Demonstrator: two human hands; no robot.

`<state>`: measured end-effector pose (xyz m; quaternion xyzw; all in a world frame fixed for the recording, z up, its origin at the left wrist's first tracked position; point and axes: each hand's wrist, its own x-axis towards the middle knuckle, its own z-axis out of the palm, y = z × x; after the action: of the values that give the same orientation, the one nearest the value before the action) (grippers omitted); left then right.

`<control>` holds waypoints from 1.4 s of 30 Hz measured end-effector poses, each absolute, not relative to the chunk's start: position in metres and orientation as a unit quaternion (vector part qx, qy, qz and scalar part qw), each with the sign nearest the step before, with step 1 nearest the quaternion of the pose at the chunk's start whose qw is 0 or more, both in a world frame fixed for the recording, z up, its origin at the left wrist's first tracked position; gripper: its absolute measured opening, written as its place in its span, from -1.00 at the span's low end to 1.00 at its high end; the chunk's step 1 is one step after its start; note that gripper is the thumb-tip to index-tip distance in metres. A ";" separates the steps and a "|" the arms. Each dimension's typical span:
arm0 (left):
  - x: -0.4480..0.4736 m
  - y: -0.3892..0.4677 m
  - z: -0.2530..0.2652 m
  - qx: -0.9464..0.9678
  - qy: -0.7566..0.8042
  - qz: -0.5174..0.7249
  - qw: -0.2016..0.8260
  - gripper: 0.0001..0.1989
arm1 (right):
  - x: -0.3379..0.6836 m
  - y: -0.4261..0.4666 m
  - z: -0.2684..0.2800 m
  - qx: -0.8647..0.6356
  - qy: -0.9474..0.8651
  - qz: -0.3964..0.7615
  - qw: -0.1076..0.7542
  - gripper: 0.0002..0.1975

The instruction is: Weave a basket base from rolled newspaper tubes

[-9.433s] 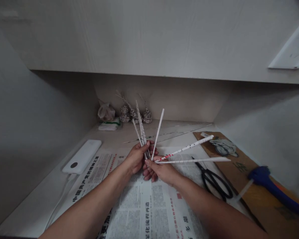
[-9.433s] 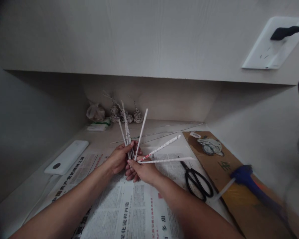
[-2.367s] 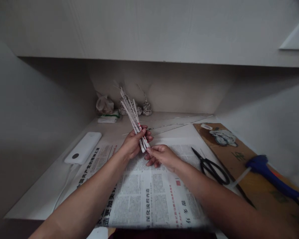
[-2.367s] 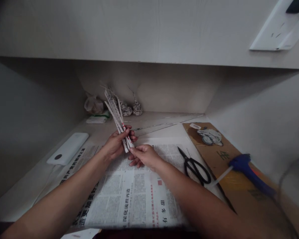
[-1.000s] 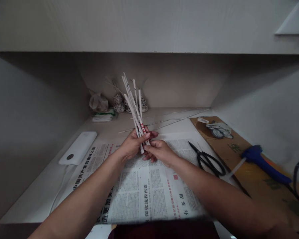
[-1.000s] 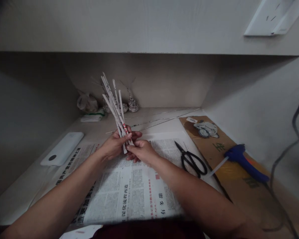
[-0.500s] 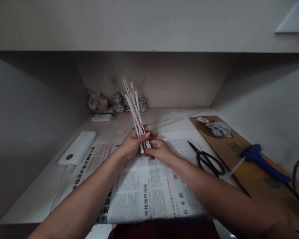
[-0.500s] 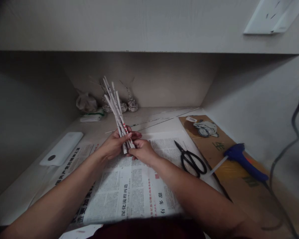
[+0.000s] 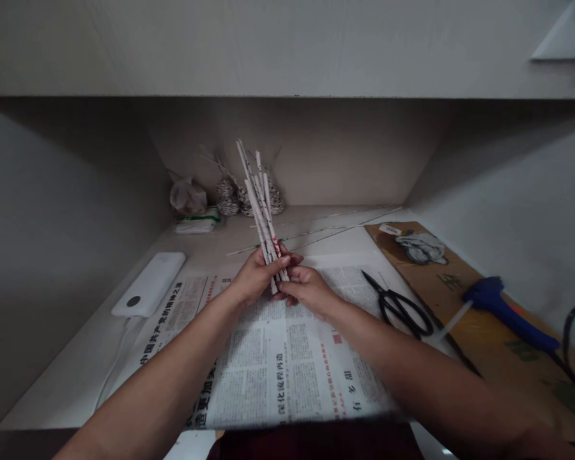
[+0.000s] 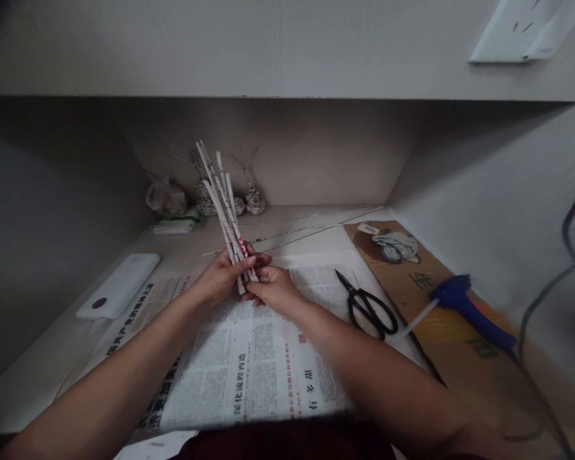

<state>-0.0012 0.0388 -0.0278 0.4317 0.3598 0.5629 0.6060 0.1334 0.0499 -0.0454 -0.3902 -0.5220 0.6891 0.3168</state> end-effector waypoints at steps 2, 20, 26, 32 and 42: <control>-0.001 0.038 -0.027 0.426 0.365 0.559 0.611 -0.70 | 0.133 0.050 -0.045 -0.389 -0.524 0.688 0.317 -0.86; -0.005 0.039 -0.024 0.375 0.332 0.581 0.641 -0.73 | 0.135 0.051 -0.047 -0.404 -0.538 0.691 0.263 -0.92; -0.006 0.041 -0.026 0.375 0.329 0.588 0.637 -0.76 | 0.136 0.049 -0.044 -0.385 -0.500 0.739 0.236 -0.93; -0.007 0.041 -0.025 0.373 0.340 0.585 0.635 -0.71 | 0.135 0.051 -0.047 -0.371 -0.507 0.729 0.272 -0.96; -0.005 0.040 -0.023 0.367 0.344 0.596 0.626 -0.70 | 0.137 0.050 -0.044 -0.360 -0.467 0.773 0.232 -0.77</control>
<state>-0.0045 0.0400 -0.0225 0.3671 0.3441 0.5960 0.6258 0.1374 0.0502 -0.0440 -0.3604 -0.4673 0.7731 0.2324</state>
